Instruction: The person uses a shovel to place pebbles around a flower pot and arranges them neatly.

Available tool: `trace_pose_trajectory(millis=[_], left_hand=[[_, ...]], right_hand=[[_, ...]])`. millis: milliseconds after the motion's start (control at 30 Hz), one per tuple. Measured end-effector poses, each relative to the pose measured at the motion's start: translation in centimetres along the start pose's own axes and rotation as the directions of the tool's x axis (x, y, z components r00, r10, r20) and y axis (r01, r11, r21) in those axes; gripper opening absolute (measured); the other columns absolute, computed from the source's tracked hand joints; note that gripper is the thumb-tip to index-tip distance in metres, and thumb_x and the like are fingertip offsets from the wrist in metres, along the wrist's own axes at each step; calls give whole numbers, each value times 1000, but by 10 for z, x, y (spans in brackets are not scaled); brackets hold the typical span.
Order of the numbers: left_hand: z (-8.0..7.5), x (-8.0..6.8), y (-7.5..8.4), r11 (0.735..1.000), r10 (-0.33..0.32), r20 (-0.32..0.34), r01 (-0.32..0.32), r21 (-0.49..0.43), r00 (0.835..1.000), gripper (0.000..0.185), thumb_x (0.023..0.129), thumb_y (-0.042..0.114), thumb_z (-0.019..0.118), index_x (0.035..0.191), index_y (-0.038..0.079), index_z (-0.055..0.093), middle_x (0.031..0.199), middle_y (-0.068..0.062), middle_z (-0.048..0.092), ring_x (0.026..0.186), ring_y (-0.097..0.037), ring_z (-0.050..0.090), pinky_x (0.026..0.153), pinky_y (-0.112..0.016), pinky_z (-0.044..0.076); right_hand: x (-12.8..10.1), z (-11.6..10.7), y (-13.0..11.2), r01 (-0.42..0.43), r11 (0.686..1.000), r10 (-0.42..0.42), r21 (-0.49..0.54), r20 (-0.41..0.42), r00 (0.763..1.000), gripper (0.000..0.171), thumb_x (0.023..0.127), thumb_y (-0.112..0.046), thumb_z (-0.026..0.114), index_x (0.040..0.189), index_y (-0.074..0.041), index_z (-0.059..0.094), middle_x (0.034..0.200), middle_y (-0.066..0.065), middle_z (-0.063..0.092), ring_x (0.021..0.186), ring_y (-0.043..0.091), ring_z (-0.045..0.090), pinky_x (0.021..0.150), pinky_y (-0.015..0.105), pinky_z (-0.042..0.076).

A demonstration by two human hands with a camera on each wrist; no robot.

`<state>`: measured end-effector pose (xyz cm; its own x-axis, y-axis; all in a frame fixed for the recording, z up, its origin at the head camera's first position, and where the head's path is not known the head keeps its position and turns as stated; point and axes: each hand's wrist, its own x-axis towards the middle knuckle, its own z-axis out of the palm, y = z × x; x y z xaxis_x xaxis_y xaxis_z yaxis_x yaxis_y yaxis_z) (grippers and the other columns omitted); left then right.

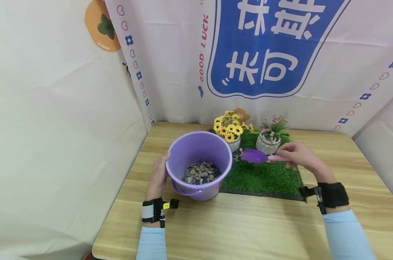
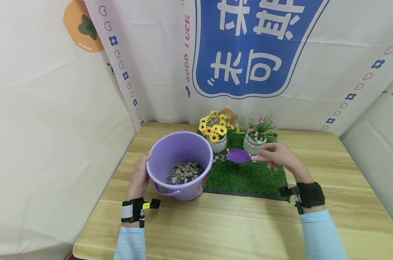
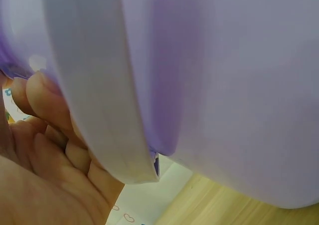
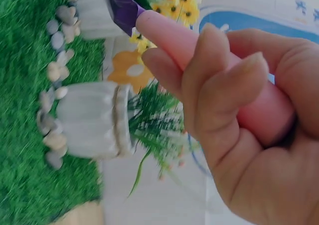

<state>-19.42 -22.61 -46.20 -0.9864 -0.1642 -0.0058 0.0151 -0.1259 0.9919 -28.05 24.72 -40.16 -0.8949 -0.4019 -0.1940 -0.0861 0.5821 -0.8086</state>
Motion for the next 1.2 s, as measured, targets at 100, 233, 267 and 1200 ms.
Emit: trace_pose_trajectory(millis=[100,233,267,1200], left_hand=[[1,1,0,1000,3,5,-3,10,1000,56,91,50,48,111,0,61,105,-27,60,90,-40,56,73,-39,47],[0,2,-1,1000,9,1,-9,6,1000,55,93,47,47,110,-4,60,100,-27,60,81,-32,58,67,-33,47],[0,2,-1,1000,9,2,-9,3,1000,55,93,47,47,110,-4,60,100,-27,60,81,-32,58,67,-33,47],[0,2,-2,999,26,5,-26,19,1000,56,90,52,48,109,1,63,104,-27,60,91,-44,56,74,-43,48]], right_hand=[[-8,-4,15,7,999,-6,49,-17,1000,35,91,-34,57,105,-2,61,70,19,60,52,30,57,44,39,48],[-17,-7,28,33,992,-28,121,-41,999,38,92,-33,57,109,1,58,74,18,62,56,33,58,48,42,50],[-20,-6,30,41,990,-34,137,-50,998,38,92,-32,57,110,2,58,75,17,62,57,33,59,49,43,51],[-95,29,60,329,892,-113,311,-551,827,38,84,2,64,120,7,53,86,2,68,64,12,65,55,25,52]])
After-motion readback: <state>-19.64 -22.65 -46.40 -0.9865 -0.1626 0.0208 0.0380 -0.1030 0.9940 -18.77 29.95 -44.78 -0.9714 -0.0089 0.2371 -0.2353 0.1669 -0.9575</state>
